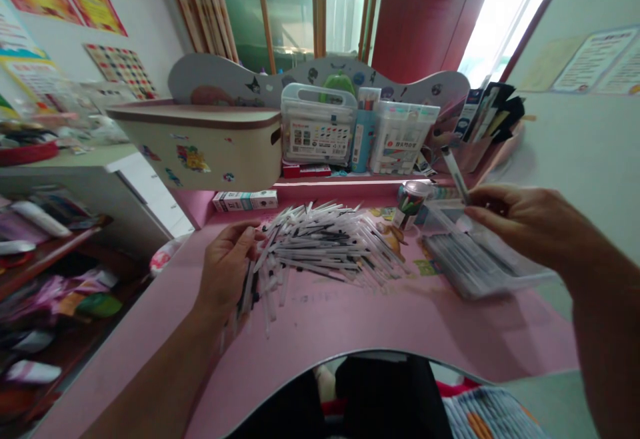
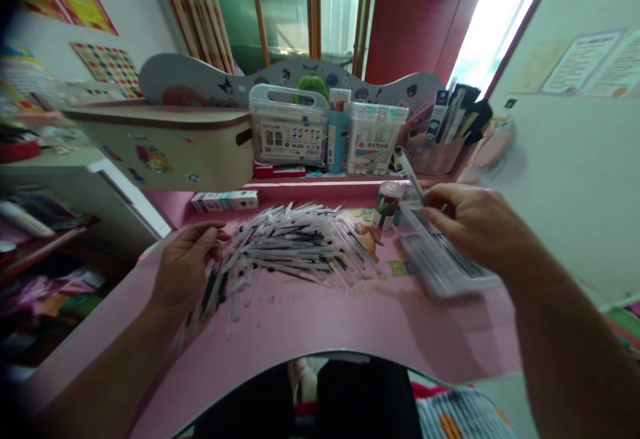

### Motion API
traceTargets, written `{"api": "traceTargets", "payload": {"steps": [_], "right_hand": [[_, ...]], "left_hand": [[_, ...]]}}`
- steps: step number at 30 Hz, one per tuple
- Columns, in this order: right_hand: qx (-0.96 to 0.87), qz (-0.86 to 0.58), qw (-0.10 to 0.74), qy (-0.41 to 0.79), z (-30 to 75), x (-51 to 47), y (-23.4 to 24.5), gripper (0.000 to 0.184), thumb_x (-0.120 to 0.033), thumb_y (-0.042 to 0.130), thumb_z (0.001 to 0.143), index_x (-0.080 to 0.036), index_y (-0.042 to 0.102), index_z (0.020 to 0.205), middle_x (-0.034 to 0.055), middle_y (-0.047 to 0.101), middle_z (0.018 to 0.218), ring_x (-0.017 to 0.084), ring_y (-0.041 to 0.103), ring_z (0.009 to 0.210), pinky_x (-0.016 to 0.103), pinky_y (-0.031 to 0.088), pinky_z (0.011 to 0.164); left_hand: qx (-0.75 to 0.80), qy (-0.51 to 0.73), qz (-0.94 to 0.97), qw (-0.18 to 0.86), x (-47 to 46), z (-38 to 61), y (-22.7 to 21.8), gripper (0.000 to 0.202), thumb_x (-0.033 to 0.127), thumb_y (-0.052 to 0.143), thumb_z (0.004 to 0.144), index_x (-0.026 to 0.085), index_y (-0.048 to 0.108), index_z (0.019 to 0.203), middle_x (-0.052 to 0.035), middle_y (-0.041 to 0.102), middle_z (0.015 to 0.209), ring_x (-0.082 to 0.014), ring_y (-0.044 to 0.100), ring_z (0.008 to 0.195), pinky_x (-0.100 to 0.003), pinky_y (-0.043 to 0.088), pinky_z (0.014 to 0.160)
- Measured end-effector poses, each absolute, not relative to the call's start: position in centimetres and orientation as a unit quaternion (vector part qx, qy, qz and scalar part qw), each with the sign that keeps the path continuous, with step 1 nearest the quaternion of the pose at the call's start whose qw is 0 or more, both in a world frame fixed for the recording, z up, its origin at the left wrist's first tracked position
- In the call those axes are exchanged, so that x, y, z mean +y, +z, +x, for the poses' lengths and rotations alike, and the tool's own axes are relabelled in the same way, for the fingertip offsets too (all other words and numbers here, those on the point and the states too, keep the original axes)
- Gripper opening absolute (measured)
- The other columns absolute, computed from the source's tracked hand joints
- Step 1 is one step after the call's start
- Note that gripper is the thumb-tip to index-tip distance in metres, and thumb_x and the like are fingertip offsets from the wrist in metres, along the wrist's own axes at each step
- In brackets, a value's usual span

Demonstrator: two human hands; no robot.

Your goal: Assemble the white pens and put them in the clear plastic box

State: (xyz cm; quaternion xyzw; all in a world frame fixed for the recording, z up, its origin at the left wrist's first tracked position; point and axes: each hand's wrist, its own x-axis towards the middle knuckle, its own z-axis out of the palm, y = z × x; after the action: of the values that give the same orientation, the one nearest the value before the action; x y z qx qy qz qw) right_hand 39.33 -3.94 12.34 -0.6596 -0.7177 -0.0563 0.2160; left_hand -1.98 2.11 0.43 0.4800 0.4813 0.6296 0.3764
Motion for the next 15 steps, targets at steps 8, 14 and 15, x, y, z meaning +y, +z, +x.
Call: {"api": "traceTargets", "payload": {"steps": [8, 14, 15], "right_hand": [[-0.636, -0.759, -0.132, 0.046, 46.5, -1.0, 9.1, 0.023, -0.006, 0.060, 0.076, -0.016, 0.066, 0.057, 0.0040, 0.061, 0.055, 0.012, 0.051, 0.048, 0.027, 0.033, 0.053], [-0.543, -0.806, -0.173, 0.160, 46.1, -1.4, 7.4, 0.042, 0.000, 0.044, 0.080, -0.018, 0.051, 0.042, 0.0010, 0.047, 0.038, 0.011, 0.044, 0.034, 0.027, 0.030, 0.046], [-0.543, -0.804, -0.177, 0.167, 46.1, -1.5, 7.3, 0.044, 0.000, 0.044, 0.080, -0.018, 0.050, 0.040, 0.0015, 0.048, 0.038, 0.011, 0.045, 0.033, 0.027, 0.030, 0.046]], "left_hand": [[0.503, 0.625, 0.484, 0.351, 2.0, -1.8, 0.7, 0.024, 0.034, 0.068, 0.075, 0.016, 0.067, 0.092, 0.0004, 0.065, 0.073, -0.0077, 0.046, 0.053, -0.021, 0.040, 0.051], [0.507, 0.629, 0.492, 0.326, 2.3, -2.5, 0.7, 0.021, 0.030, 0.068, 0.076, 0.016, 0.068, 0.092, 0.0005, 0.064, 0.074, -0.0076, 0.047, 0.054, -0.020, 0.038, 0.052], [0.506, 0.632, 0.491, 0.322, 2.4, -2.6, 0.6, 0.021, 0.030, 0.068, 0.076, 0.016, 0.068, 0.092, 0.0006, 0.064, 0.074, -0.0075, 0.047, 0.055, -0.020, 0.039, 0.052]]}}
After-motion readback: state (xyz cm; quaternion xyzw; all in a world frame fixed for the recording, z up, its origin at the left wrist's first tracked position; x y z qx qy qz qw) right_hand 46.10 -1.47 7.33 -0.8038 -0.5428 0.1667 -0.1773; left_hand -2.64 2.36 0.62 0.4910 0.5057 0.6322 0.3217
